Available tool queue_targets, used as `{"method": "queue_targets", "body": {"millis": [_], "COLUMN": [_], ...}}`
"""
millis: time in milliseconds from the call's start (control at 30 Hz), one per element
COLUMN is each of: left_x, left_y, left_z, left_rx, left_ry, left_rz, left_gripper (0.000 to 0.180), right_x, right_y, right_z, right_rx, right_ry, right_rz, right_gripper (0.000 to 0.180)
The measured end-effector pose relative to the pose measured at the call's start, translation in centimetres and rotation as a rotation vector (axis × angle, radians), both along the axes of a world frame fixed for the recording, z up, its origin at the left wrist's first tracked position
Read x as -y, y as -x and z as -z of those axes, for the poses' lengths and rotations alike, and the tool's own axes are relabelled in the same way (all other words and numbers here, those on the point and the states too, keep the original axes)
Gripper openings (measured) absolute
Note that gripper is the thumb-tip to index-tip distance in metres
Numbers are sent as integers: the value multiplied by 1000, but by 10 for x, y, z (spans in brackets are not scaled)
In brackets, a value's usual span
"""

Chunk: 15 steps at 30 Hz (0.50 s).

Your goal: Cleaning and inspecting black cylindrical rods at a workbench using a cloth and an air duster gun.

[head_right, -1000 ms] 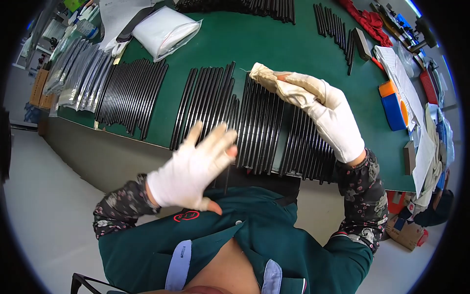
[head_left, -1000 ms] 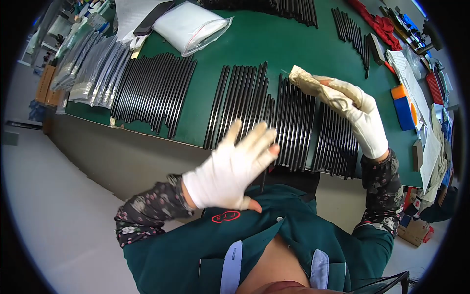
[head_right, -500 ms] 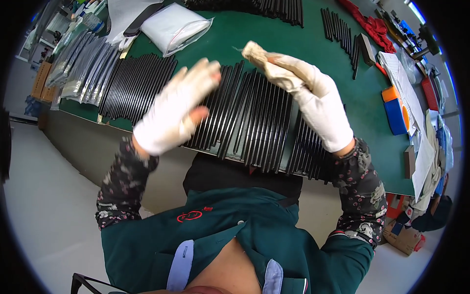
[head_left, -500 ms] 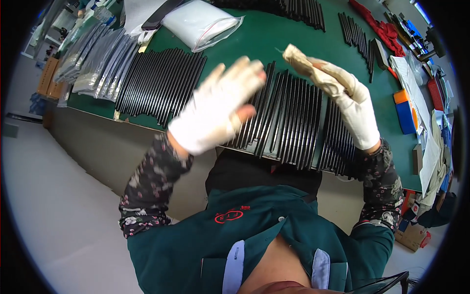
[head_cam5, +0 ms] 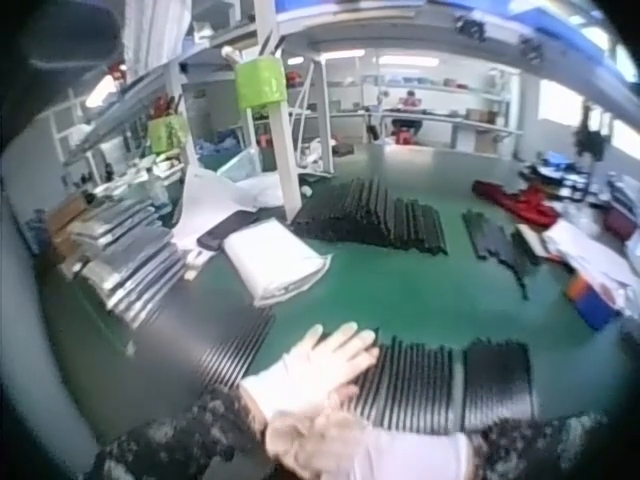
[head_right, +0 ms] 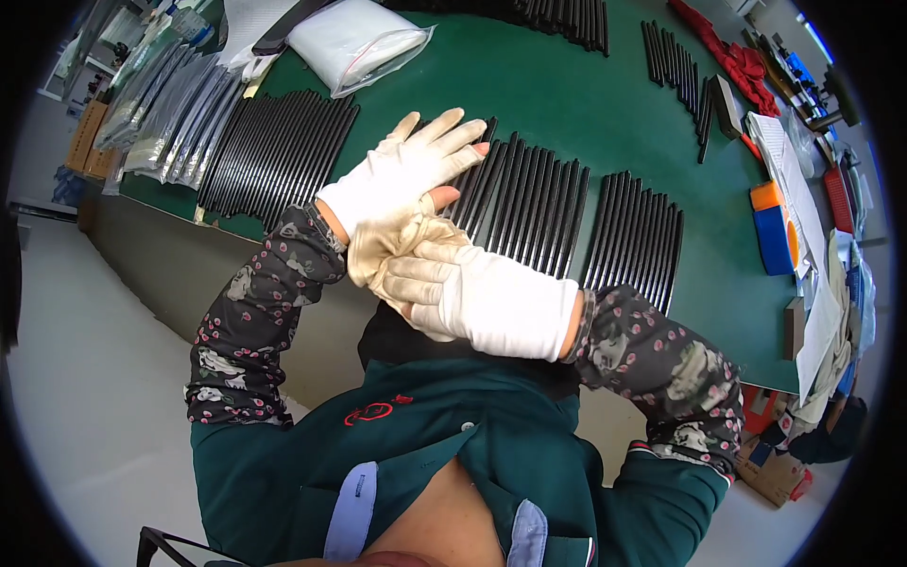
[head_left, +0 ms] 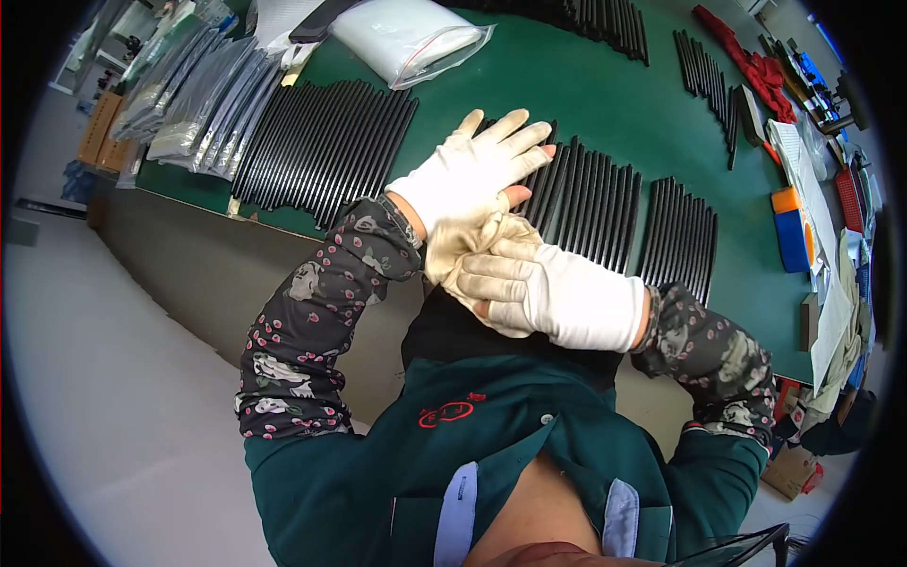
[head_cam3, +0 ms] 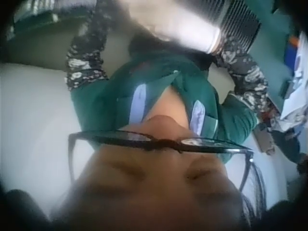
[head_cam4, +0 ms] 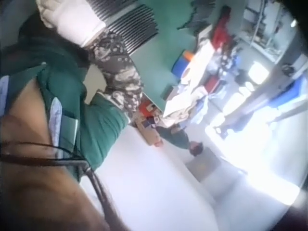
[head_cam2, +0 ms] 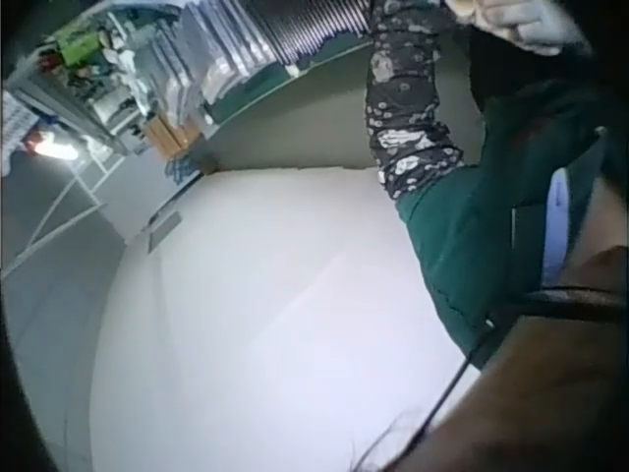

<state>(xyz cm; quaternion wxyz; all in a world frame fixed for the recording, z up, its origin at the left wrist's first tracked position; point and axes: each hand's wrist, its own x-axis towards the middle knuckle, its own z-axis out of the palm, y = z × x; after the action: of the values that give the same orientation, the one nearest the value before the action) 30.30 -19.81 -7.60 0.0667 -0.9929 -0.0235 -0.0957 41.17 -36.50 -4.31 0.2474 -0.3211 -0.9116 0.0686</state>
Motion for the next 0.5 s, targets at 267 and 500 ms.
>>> {"method": "queue_targets", "body": {"millis": [267, 500], "left_x": [9, 19], "left_y": [14, 11], "left_z": [-35, -41], "left_rx": [-36, -92], "left_ry": [291, 162], "left_rz": [-105, -56], "left_gripper": [58, 61], "right_x": [14, 81], "right_y": [-61, -172], "right_z": [-83, -38], "right_rx": [-725, 15], "right_ry": [284, -402], "right_rz": [208, 1095], "right_gripper": [38, 30]}}
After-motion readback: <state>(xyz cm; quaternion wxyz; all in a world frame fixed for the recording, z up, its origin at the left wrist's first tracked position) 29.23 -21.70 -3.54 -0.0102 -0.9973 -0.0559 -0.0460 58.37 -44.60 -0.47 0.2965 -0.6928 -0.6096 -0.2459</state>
